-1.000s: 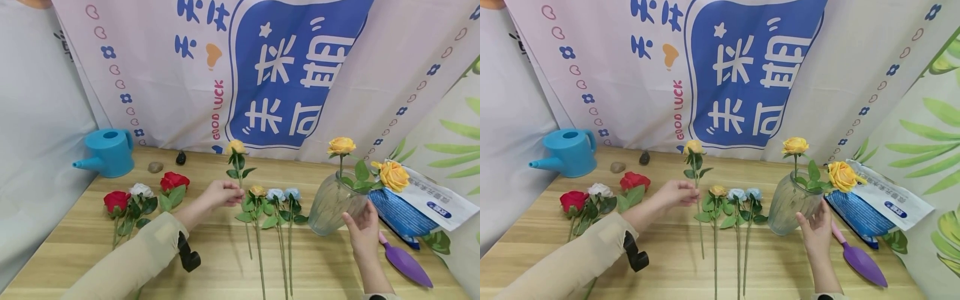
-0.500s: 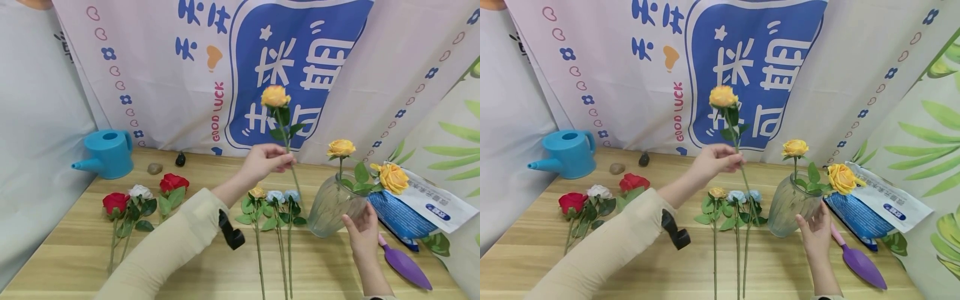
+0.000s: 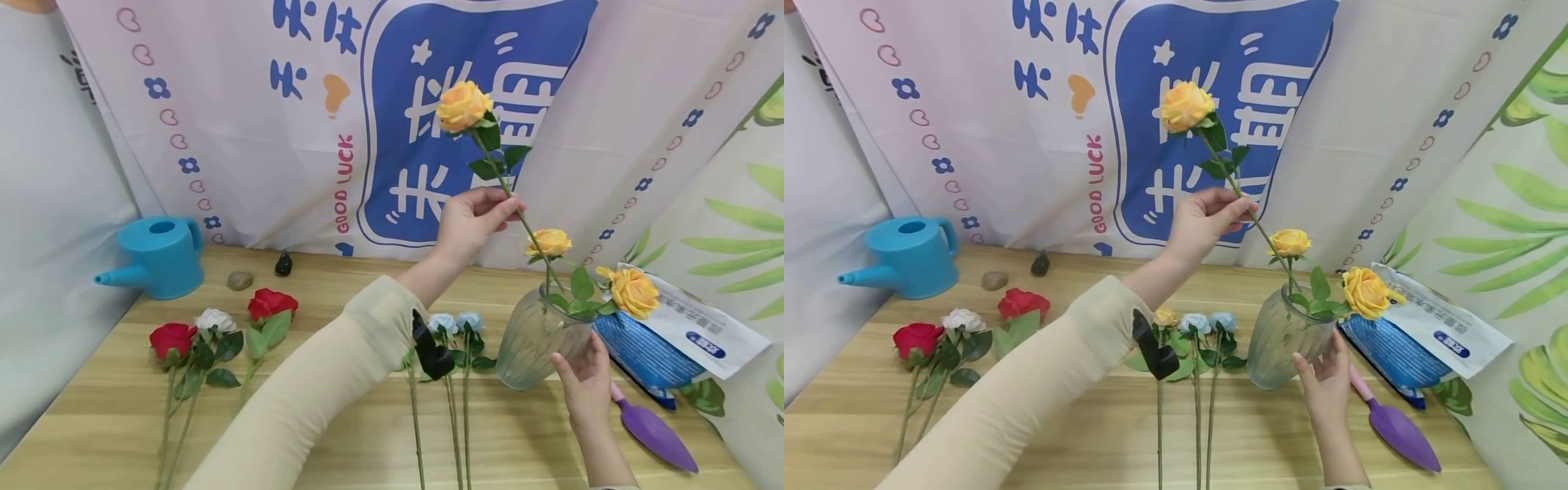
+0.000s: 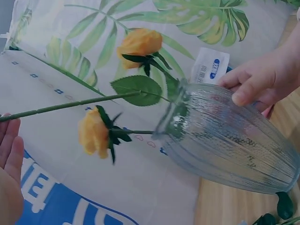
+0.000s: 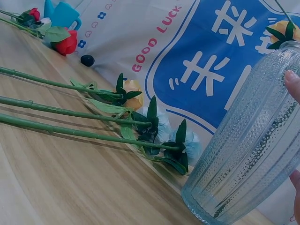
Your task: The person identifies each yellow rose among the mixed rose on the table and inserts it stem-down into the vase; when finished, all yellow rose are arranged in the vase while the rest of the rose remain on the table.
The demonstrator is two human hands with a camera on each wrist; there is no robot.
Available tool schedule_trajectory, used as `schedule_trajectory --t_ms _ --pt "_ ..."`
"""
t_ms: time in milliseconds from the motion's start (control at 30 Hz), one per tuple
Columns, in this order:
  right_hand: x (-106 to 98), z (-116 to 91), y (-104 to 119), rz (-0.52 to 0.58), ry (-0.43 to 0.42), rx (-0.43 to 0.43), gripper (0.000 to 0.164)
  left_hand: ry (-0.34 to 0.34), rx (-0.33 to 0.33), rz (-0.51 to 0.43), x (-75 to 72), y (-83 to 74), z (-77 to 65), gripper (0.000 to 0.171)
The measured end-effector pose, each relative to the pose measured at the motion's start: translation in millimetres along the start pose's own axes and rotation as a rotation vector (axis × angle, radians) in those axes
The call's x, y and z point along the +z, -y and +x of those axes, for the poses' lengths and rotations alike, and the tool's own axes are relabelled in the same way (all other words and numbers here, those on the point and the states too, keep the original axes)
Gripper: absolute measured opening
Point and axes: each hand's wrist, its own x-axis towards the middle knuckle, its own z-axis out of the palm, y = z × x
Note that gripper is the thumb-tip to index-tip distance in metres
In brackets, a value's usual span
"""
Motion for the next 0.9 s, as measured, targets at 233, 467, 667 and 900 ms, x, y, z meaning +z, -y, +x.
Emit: schedule_trajectory --t_ms 233,467,667,900 --pt "-0.8 -1.2 0.8 -0.024 0.004 0.036 0.067 0.074 -0.039 0.104 11.9 29.8 -3.0 0.014" --pt "-1.1 -1.7 0.3 -0.021 0.012 0.039 0.067 0.209 -0.138 0.163 22.0 50.5 -8.8 0.016" --pt "0.2 -1.0 -0.5 0.004 0.006 0.012 0.066 0.281 -0.249 0.216 27.9 72.5 -13.9 0.016" --pt "1.0 0.1 0.7 -0.001 0.003 -0.001 0.066 0.246 -0.284 0.262 30.2 87.5 -15.1 0.02"
